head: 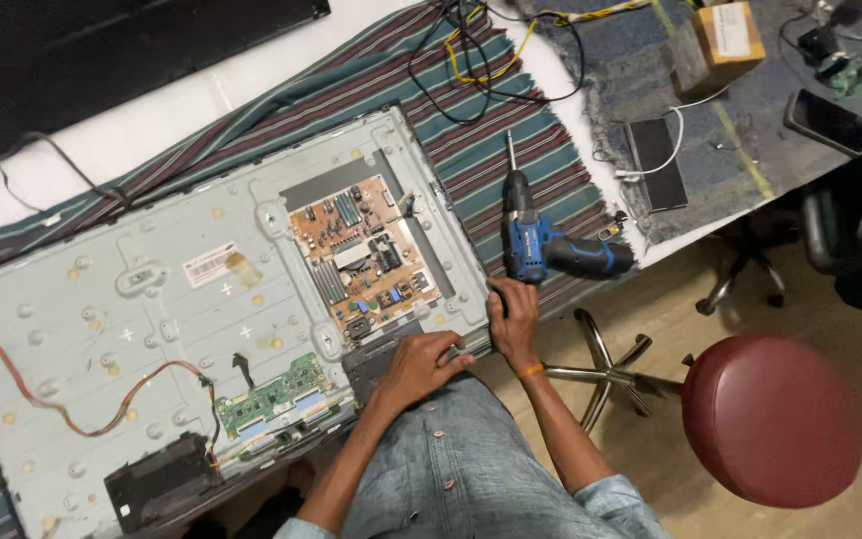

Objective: The person works at a repair bench with an opened television lying face down. They open a drawer, take out a multimeter, untangle its test leads, connect the leads to the meter, and probe components on the TV's circuit board to test it.

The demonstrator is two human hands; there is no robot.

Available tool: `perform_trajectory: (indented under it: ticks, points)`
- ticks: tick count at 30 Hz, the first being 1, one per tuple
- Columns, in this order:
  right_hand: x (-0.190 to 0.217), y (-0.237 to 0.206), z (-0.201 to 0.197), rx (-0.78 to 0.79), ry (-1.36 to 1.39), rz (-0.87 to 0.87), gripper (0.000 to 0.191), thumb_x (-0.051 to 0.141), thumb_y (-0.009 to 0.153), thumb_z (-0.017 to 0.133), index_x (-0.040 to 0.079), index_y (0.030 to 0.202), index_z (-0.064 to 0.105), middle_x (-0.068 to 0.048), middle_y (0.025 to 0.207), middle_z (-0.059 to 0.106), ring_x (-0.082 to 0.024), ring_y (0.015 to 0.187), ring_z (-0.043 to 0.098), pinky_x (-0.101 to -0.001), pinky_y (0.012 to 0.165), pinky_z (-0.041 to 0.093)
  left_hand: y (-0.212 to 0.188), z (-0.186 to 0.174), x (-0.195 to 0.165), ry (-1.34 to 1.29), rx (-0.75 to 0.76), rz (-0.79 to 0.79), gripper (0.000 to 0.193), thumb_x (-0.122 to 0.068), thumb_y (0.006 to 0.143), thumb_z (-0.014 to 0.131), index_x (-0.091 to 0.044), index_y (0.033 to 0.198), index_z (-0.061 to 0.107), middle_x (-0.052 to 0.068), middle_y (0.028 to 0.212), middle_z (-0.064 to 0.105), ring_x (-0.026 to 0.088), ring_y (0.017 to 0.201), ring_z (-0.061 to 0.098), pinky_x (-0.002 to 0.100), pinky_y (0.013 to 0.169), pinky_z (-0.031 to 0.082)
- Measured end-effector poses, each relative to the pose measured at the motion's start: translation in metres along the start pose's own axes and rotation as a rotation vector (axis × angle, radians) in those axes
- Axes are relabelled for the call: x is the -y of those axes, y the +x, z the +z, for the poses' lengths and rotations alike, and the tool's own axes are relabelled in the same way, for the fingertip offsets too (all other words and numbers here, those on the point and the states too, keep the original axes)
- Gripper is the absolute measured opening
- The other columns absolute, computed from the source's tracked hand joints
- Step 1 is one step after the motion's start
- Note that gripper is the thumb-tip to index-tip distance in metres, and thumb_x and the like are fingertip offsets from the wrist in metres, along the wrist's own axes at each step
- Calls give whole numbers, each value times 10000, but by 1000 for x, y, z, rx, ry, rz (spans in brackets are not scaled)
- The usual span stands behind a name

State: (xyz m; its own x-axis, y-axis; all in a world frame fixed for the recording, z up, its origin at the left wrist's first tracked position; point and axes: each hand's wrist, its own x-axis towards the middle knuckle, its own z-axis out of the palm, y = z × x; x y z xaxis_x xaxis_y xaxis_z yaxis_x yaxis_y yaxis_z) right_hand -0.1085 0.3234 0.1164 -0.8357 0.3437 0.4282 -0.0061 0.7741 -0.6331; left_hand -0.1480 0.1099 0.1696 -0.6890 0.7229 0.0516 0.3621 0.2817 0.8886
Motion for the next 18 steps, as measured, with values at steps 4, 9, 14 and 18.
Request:
perform_trajectory:
  ticks: [4,9,14,18]
  points:
    - [0,-2,4,-19,-2,-7,242,197,992,600,46,1140,719,-122,1110,683,-319,1038,599,-440,949,452,-2,-3,-4,4,-23,1,324,-369,903,761,-55,970,713,102,652,585,261,590,618,409,573,482]
    - [2,-4,11,-42,10,-17,222,190,974,624,59,1132,709,-119,1123,686,-323,1064,604,-438,970,457,-3,-6,2,71,-37,-32,304,-355,876,771,-61,937,726,110,625,592,260,513,584,403,513,456]
    - [9,-2,12,-6,6,22,230,211,964,637,62,1122,711,-113,1097,680,-321,1045,600,-451,957,443,-3,-8,11,103,-23,-20,265,-314,889,749,-58,947,719,127,656,622,273,536,600,410,524,466]
    - [17,-2,10,13,30,50,235,224,976,634,59,1129,704,-109,1111,674,-325,1060,595,-459,974,443,-5,-11,12,109,-21,-44,249,-297,890,728,-59,962,724,134,708,666,276,564,633,406,549,495]
